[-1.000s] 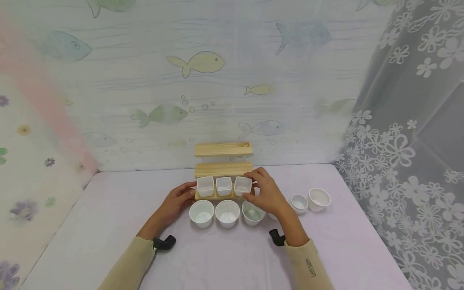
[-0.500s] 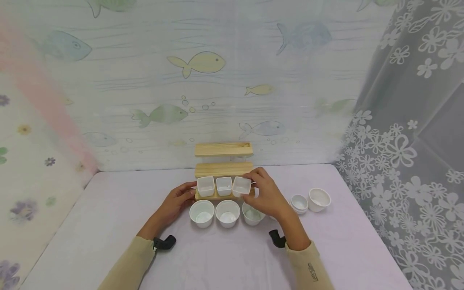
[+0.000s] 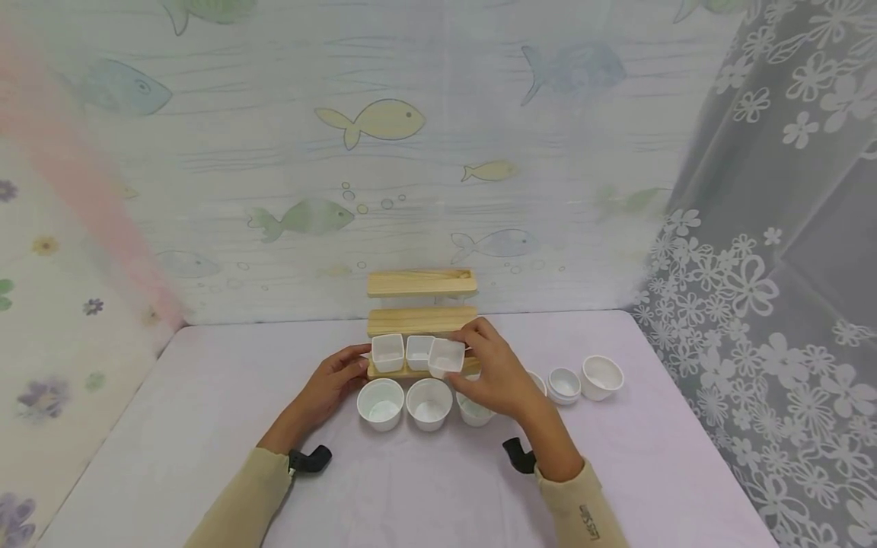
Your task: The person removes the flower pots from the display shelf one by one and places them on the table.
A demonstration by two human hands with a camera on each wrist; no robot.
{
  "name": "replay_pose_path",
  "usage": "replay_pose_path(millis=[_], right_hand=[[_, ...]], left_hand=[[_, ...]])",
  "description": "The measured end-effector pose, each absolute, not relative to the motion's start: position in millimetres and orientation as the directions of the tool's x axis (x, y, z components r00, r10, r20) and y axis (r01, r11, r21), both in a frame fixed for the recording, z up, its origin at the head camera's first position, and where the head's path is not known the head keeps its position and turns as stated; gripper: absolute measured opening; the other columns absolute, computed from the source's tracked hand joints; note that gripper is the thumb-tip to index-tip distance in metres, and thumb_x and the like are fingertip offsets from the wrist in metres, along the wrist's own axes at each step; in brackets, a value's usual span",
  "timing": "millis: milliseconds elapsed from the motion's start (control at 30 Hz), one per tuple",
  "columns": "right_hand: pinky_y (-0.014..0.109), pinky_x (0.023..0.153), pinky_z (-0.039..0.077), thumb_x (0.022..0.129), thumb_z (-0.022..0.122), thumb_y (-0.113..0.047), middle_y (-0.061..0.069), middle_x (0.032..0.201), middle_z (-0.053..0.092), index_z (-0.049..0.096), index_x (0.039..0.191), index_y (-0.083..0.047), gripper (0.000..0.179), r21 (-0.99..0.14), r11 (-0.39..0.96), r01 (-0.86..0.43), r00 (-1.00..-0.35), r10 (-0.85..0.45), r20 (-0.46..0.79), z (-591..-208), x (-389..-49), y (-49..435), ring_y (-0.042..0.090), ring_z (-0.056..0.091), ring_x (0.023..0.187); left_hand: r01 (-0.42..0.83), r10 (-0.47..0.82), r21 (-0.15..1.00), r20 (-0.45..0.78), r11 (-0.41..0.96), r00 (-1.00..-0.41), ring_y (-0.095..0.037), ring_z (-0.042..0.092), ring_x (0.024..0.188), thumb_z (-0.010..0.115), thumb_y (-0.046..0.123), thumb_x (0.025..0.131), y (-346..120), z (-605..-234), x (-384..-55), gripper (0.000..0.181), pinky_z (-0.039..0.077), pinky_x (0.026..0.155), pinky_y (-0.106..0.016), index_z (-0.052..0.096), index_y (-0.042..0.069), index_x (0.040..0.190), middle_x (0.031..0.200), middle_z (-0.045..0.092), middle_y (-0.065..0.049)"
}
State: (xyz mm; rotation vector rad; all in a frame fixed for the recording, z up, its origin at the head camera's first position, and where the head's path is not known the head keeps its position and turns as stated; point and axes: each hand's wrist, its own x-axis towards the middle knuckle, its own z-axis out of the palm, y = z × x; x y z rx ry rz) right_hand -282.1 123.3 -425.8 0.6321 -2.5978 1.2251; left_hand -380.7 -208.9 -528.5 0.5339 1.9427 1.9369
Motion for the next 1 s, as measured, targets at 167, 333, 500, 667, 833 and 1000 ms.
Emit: replay_pose_path(millis=[167, 333, 500, 667, 833, 1000], right_hand=[[0.046, 0.099, 0.059, 0.083, 0.090, -0.004, 0.004, 0.126, 0.055, 0.066, 0.134, -0.006, 0.057, -0.667, 0.564, -0.486, -0.874, -0.314, 0.371, -423.0, -276.6, 121.3, 0.021, 0.061, 0.118], [0.041, 0.097, 0.060, 0.083, 0.091, -0.006, 0.003, 0.127, 0.055, 0.066, 0.133, -0.006, 0.056, -0.642, 0.561, -0.523, -0.852, -0.352, 0.387, -419.0, -270.1, 115.7, 0.018, 0.062, 0.116], [0.037, 0.097, 0.060, 0.084, 0.091, -0.008, 0.002, 0.127, 0.055, 0.066, 0.134, -0.006, 0.056, -0.642, 0.536, -0.548, -0.836, -0.384, 0.393, -418.1, -265.0, 109.1, 0.017, 0.062, 0.115], [0.037, 0.098, 0.059, 0.084, 0.089, -0.008, 0.002, 0.127, 0.055, 0.066, 0.134, -0.005, 0.055, -0.649, 0.520, -0.555, -0.830, -0.400, 0.389, -421.3, -265.5, 99.8, 0.018, 0.062, 0.117], [0.034, 0.098, 0.059, 0.085, 0.089, -0.009, 0.001, 0.128, 0.054, 0.067, 0.135, -0.007, 0.055, -0.650, 0.526, -0.549, -0.832, -0.419, 0.364, -425.5, -265.9, 90.4, 0.017, 0.059, 0.118], [0.040, 0.098, 0.060, 0.084, 0.089, -0.009, 0.001, 0.127, 0.054, 0.068, 0.133, -0.008, 0.053, -0.644, 0.513, -0.568, -0.818, -0.441, 0.370, -425.9, -265.4, 82.9, 0.017, 0.058, 0.118]], left_hand=[[0.024, 0.487, 1.000, 0.020, 0.001, -0.873, -0.018, 0.068, 0.104, 0.060, 0.019, 0.110, -208.5, -530.0, -377.8, 0.043, 0.059, 0.088, -0.027, 0.055, 0.006, 0.150, 0.117, 0.070, -0.009], [0.024, 0.485, 1.000, 0.022, -0.002, -0.874, -0.019, 0.068, 0.104, 0.060, 0.019, 0.110, -207.9, -529.9, -374.0, 0.043, 0.059, 0.088, -0.027, 0.055, 0.006, 0.150, 0.118, 0.070, -0.010], [0.020, 0.484, 1.000, 0.020, -0.005, -0.875, -0.018, 0.068, 0.103, 0.060, 0.019, 0.110, -207.5, -529.6, -369.9, 0.044, 0.059, 0.088, -0.027, 0.055, 0.006, 0.151, 0.119, 0.069, -0.011], [0.023, 0.489, 1.000, 0.028, -0.016, -0.872, -0.017, 0.068, 0.103, 0.060, 0.018, 0.110, -208.2, -530.6, -373.9, 0.044, 0.059, 0.087, -0.026, 0.054, 0.004, 0.151, 0.118, 0.069, -0.010], [0.020, 0.492, 1.000, 0.025, -0.016, -0.871, -0.018, 0.068, 0.103, 0.060, 0.018, 0.110, -208.9, -531.5, -377.1, 0.043, 0.059, 0.087, -0.027, 0.055, 0.005, 0.150, 0.118, 0.069, -0.010], [0.026, 0.499, 1.000, 0.029, -0.014, -0.866, -0.018, 0.068, 0.103, 0.060, 0.019, 0.110, -209.0, -533.2, -381.3, 0.044, 0.059, 0.088, -0.027, 0.054, 0.005, 0.151, 0.117, 0.070, -0.009]])
